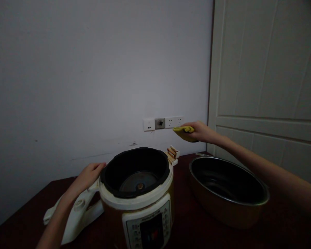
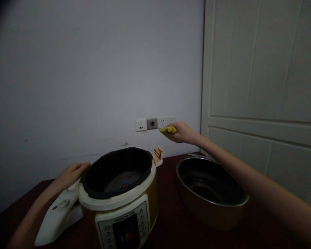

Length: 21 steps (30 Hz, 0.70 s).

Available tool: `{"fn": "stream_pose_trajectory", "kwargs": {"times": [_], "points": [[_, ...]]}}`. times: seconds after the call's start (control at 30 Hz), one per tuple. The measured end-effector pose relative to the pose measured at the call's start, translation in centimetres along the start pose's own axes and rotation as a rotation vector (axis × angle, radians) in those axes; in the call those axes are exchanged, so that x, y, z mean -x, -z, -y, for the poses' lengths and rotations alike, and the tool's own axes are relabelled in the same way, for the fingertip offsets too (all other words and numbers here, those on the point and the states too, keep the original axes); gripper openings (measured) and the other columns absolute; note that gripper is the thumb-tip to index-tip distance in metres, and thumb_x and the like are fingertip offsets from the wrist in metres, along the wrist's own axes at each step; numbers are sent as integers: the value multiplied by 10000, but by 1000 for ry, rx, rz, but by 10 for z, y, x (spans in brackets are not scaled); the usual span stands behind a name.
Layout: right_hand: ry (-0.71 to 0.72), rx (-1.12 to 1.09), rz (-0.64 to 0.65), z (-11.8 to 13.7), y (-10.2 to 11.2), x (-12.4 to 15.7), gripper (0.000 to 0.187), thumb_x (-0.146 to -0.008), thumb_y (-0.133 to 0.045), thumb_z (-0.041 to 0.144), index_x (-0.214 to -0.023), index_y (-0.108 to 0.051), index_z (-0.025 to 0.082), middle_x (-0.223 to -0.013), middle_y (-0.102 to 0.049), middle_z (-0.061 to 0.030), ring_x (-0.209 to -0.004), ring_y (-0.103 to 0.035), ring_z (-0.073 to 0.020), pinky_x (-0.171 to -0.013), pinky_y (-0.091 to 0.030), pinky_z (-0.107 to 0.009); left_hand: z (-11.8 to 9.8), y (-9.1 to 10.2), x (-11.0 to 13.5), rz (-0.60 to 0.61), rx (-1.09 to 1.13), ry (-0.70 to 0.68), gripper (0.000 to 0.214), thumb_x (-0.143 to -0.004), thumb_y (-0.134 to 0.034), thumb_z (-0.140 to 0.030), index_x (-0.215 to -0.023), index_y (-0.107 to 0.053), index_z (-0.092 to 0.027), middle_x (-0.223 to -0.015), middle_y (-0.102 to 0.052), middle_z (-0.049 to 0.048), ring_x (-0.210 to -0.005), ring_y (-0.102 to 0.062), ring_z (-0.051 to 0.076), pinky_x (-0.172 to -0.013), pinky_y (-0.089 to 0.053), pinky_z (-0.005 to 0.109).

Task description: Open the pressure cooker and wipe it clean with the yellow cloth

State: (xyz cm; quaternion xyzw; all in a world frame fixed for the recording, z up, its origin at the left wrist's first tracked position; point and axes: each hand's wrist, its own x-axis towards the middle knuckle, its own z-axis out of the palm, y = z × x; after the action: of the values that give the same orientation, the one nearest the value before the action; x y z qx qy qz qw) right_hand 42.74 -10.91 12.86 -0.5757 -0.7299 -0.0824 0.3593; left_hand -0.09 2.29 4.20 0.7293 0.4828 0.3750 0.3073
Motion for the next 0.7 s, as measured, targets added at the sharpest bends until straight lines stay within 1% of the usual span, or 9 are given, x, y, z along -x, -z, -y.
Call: {"fn": "stream_pose_trajectory", "kwargs": {"times": [0.13, 0.23, 0.33, 0.4, 0.43, 0.5, 0.6, 0.67, 0.7], "points": [[151, 85, 158, -1, -15, -5, 451, -657, -567, 6, -1027, -699, 229, -977, -703, -31, -887, -611, -195, -809, -418, -275, 6, 0, -4, 29, -83, -72, 253, -654, -612, -432, -552, -642, -202, -673, -688, 49, -759, -618, 288, -715, -465, 314], [169, 101, 198, -4, -20, -9, 535, -629, -543, -35, -1062, -686, 244, -1037, -689, -38, -962, -600, -205, -872, -412, -306, 7, 7, -3, -78, -155, -53, 204, -645, -621, -402, -650, -673, -205, -775, -710, 79, -861, -627, 322, -812, -453, 345], [203, 123, 198, -7, -19, -12, 585, -632, -534, -37, -1124, -658, 254, -1098, -669, -40, -997, -593, -203, -894, -413, -319, -10, 18, 3, -268, -279, -50, 227, -651, -618, -364, -776, -682, -186, -764, -696, 93, -839, -627, 336, -813, -451, 380], [210, 139, 206, -9, -20, -12, 607, -634, -526, -40, -1150, -645, 257, -1120, -663, -41, -1009, -593, -205, -898, -415, -321, -35, 20, 6, -331, -311, -134, 240, -676, -604, -360, -814, -688, -182, -785, -699, 82, -848, -629, 329, -814, -452, 376], [209, 141, 215, -11, -21, -12, 617, -632, -521, -43, -1158, -641, 256, -1126, -662, -42, -1014, -594, -206, -899, -416, -320, -51, 17, 6, -308, -312, -178, 233, -683, -607, -355, -812, -697, -184, -824, -707, 81, -873, -631, 324, -824, -452, 367], [202, 129, 233, -12, -27, -10, 625, -632, -508, -50, -1164, -640, 250, -1134, -662, -47, -1020, -598, -208, -897, -420, -316, -85, 1, 2, -185, -302, -317, 213, -695, -617, -347, -801, -718, -193, -890, -721, 73, -908, -633, 300, -843, -449, 337], [214, 93, 266, -13, -38, -9, 618, -637, -488, -55, -1163, -641, 230, -1138, -664, -57, -1028, -606, -209, -895, -423, -309, -127, -43, -14, 94, -348, -492, 225, -745, -562, -275, -840, -737, -169, -917, -730, 74, -853, -649, 255, -820, -453, 310], [222, 69, 292, -12, -44, -8, 601, -639, -486, -51, -1152, -649, 217, -1126, -671, -64, -1019, -614, -213, -886, -428, -308, -144, -76, -30, 322, -381, -580, 251, -775, -519, -219, -875, -739, -150, -931, -732, 78, -853, -652, 232, -799, -453, 290], [218, 57, 299, -12, -45, -7, 594, -636, -487, -49, -1142, -655, 214, -1116, -676, -65, -1012, -618, -215, -880, -431, -306, -149, -91, -38, 383, -399, -616, 263, -781, -502, -187, -883, -739, -138, -931, -732, 86, -861, -651, 228, -797, -449, 287]]}}
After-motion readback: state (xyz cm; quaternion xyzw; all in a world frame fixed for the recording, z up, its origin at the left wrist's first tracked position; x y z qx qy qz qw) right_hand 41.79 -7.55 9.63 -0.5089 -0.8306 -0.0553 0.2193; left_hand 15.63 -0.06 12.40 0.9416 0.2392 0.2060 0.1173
